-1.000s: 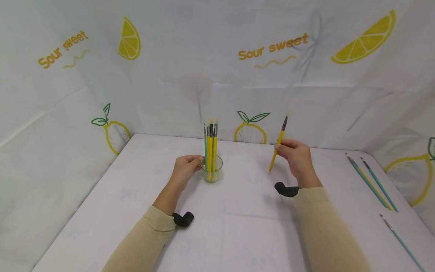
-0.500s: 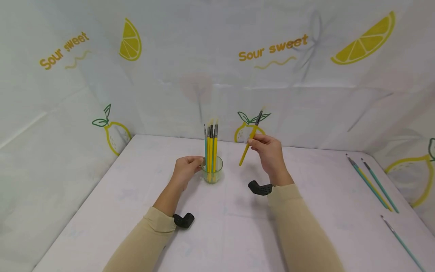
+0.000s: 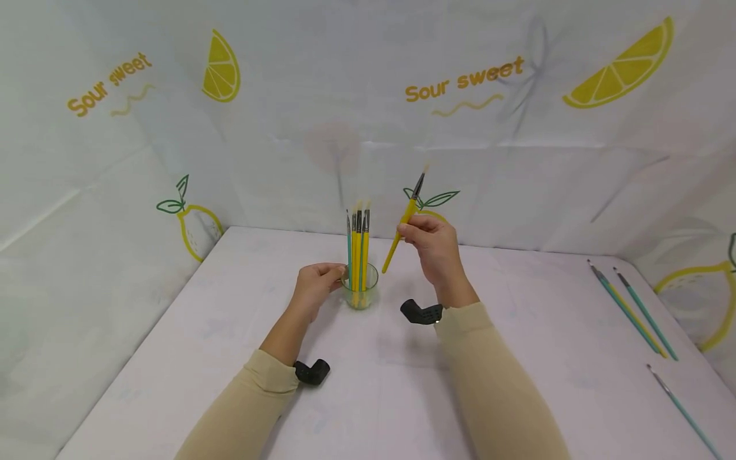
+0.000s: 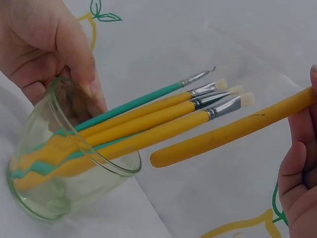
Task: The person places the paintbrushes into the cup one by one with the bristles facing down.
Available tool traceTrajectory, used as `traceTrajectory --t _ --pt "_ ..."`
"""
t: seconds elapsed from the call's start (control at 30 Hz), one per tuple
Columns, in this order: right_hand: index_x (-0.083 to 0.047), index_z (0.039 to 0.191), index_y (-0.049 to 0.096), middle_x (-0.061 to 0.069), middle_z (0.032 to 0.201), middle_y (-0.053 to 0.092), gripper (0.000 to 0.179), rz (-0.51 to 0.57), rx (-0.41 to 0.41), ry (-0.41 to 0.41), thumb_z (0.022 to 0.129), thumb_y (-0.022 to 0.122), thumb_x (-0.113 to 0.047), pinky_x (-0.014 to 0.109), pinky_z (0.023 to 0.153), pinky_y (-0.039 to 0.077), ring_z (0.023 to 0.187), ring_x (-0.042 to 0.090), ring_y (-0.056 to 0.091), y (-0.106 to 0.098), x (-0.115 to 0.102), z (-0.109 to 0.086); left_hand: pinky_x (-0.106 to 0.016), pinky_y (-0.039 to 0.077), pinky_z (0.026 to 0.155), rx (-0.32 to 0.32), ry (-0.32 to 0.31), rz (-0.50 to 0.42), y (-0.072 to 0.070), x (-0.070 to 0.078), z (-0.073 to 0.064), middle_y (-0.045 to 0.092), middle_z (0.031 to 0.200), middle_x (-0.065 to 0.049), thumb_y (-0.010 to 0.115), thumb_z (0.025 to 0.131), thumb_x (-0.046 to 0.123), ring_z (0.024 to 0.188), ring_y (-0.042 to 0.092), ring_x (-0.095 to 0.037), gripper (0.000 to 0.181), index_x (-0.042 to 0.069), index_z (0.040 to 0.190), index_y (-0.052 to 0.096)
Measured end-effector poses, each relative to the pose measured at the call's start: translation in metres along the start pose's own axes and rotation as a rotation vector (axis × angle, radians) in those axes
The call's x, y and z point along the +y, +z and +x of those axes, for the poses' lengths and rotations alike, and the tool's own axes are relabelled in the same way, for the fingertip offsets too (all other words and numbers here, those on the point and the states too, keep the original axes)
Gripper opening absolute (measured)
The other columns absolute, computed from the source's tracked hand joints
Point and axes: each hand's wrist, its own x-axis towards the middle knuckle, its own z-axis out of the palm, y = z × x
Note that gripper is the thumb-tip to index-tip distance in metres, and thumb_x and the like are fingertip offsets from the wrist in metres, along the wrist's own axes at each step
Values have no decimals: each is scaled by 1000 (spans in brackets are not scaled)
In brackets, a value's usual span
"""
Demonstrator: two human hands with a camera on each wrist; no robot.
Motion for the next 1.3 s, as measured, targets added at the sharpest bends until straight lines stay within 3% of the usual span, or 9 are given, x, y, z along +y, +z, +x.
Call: traceTrajectory --t 0.13,0.27,0.63,0.93,1.1,1.3 --pt "-8 87 74 -1 89 69 9 -7 -39 1 87 71 0 19 71 54 75 13 60 9 10 2 -28 60 86 1 -1 -1 0 0 0 70 108 -13 65 95 14 97 69 -19 20 -3 105 72" --pt "-10 85 73 -2 81 71 6 -13 -31 55 85 75 -4 20 70 54 72 13 60 14 22 1 -28 60 85 2 -7 -4 1 0 1 70 108 -13 65 95 13 97 69 -19 20 -3 105 72" --pt "-4 94 73 -1 84 71 13 -78 50 177 84 78 -10 22 71 56 76 13 64 15 52 0 -27 60 85 -10 -16 1 0 1 0 70 108 -13 65 95 13 96 69 -18 20 -2 105 72" --pt "-6 98 70 -2 92 66 13 -187 89 273 88 74 -13 34 85 54 83 12 63 17 65 0 -29 60 86 -6 -22 8 0 0 0 71 107 -12 65 95 14 96 69 -18 20 -1 105 73" --pt "-2 105 70 -5 88 68 20 -192 93 265 88 74 -11 27 78 56 81 11 64 19 71 -2 -28 60 85 -2 -16 17 0 -1 1 71 107 -12 65 95 15 96 69 -18 20 -1 105 73" --pt "-8 95 72 -5 83 70 6 -194 80 246 88 73 -8 21 72 56 77 10 64 22 75 -4 -28 60 85 -7 -7 13 0 -1 2 71 107 -12 65 95 14 95 69 -18 20 -1 105 73"
